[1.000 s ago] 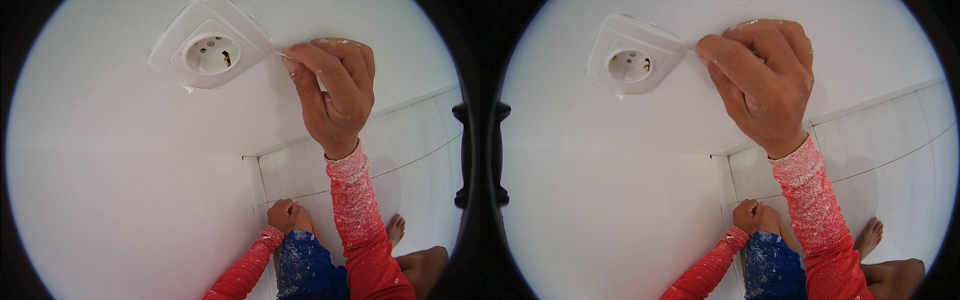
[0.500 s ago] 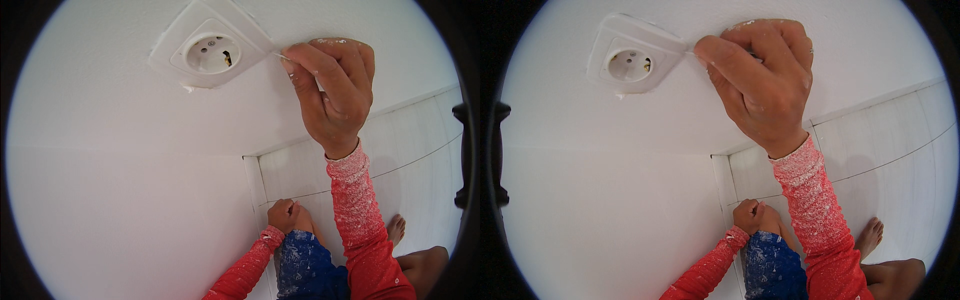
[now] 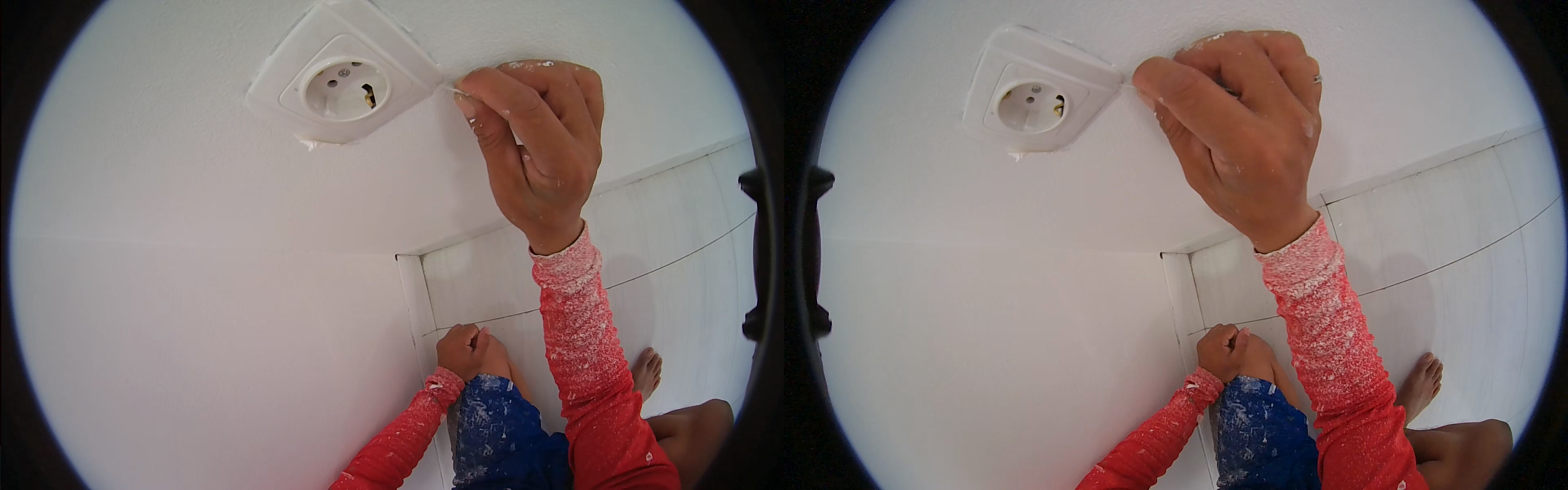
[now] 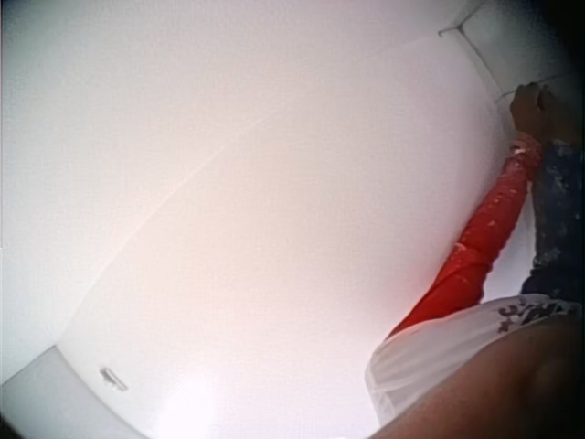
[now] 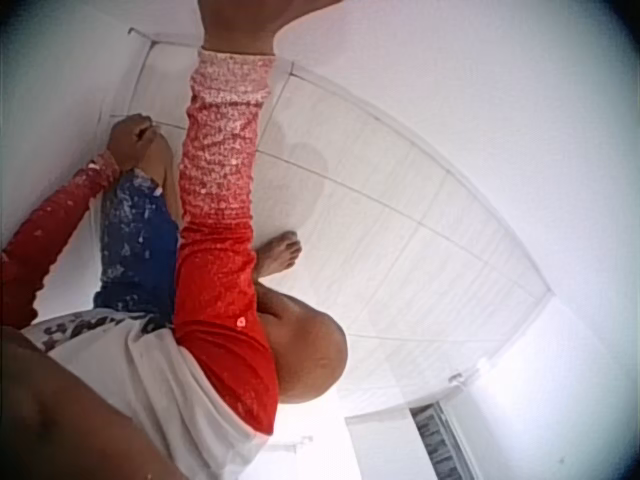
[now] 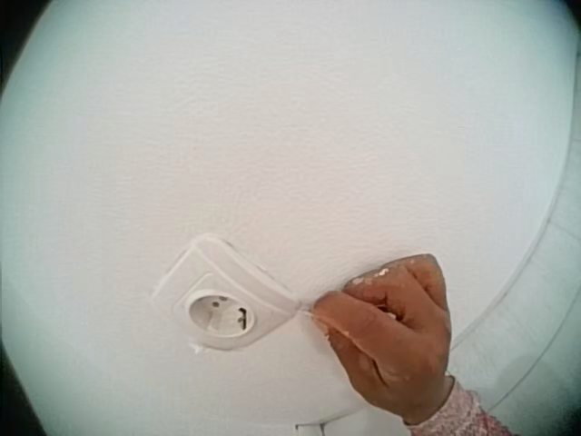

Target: The person installs a white wall socket by applying filler around the opening, securing the socket with a screwdriver, and smoothing the edges. They then paint the wall around the socket and other openings using a brush and paint container.

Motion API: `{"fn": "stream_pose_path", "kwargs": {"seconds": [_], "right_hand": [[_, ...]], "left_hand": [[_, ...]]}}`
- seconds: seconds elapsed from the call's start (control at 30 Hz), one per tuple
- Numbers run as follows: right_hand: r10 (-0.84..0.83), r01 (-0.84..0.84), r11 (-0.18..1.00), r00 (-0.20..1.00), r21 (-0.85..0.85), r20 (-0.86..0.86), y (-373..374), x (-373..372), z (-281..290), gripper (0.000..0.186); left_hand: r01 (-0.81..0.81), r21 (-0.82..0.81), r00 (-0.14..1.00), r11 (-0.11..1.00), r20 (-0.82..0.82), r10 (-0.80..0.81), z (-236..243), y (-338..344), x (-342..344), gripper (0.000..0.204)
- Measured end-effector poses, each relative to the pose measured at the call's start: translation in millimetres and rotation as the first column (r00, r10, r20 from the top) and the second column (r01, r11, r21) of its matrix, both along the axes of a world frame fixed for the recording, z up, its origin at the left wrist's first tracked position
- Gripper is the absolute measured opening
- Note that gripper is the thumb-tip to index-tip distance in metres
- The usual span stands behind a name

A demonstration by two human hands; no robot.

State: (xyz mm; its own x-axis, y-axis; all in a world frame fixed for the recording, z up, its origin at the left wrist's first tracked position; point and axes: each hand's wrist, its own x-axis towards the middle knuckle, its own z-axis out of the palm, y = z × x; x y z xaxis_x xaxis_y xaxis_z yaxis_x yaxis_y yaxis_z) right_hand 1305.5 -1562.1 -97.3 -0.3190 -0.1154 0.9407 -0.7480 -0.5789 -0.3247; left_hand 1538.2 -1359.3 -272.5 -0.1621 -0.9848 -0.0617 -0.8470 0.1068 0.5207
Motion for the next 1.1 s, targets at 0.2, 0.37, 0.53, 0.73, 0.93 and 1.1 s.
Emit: {"fn": "stream_pose_path", "kwargs": {"seconds": [0.2,0.37,0.53,0.73,0.93,1.1], "right_hand": [[0.000,0.000,1.000,1.000,-0.003,-0.020,0.0,-2.1,0.5,0.017],[0.011,-0.011,1.000,1.000,0.029,-0.004,2.1,-0.2,0.0,0.018],[-0.010,0.010,1.000,1.000,-0.009,-0.012,-1.2,0.5,-0.9,0.018],[-0.021,0.021,1.000,1.000,-0.012,0.003,-1.7,2.6,-3.6,0.017],[-0.018,0.021,0.998,0.999,-0.066,0.036,-7.0,5.1,-4.8,0.018],[-0.011,0.011,0.999,1.000,-0.035,0.018,-3.5,3.2,-5.2,0.018]], "left_hand": [[0.001,0.026,1.000,1.000,0.024,-0.002,0.9,-0.4,-1.0,0.034],[-0.001,0.012,1.000,1.000,0.012,0.001,0.6,-0.3,-0.9,0.035],[-0.012,0.036,1.000,0.999,0.017,0.011,1.3,-0.4,-0.9,0.035],[0.001,0.028,1.000,1.000,0.022,-0.002,2.7,-0.9,-1.7,0.036],[-0.012,0.046,1.000,0.999,0.024,0.010,2.4,-1.3,-1.8,0.036],[-0.005,0.008,1.000,1.000,0.009,0.005,1.9,-0.9,-1.9,0.035]]}}
